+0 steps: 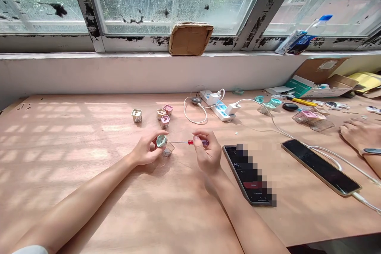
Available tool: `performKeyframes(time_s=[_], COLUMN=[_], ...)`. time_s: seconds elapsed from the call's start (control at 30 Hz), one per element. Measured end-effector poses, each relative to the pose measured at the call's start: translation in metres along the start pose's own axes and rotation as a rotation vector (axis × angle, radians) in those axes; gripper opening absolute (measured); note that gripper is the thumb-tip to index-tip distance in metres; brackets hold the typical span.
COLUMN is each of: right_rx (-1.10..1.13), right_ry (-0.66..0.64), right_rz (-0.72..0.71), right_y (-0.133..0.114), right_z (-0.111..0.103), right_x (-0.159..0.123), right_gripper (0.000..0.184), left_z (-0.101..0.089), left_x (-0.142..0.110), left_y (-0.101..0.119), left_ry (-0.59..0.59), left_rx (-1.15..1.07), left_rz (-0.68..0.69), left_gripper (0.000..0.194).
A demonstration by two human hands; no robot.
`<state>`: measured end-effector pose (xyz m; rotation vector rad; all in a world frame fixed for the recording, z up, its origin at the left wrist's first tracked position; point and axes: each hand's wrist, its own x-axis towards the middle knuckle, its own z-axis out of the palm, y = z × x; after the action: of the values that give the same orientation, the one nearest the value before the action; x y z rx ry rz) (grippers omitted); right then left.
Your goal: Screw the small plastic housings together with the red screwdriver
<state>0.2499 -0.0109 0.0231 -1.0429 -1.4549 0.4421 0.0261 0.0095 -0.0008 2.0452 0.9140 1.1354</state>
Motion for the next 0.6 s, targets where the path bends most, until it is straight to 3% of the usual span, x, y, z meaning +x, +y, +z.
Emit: performKeyframes(time_s=[0.6], right_rx=[0.045], right_ry=[0.003], right_rz=[0.071], right_y=[0.0025], right_z=[0.0036], right_x=[0.0008], right_gripper=[0.008], left_z=[0.0004], left_x=[0.0009], left_y=[0.001], left_ry=[-0.001], left_rx=[0.021], left_rz=[0.026], left_gripper=[0.039])
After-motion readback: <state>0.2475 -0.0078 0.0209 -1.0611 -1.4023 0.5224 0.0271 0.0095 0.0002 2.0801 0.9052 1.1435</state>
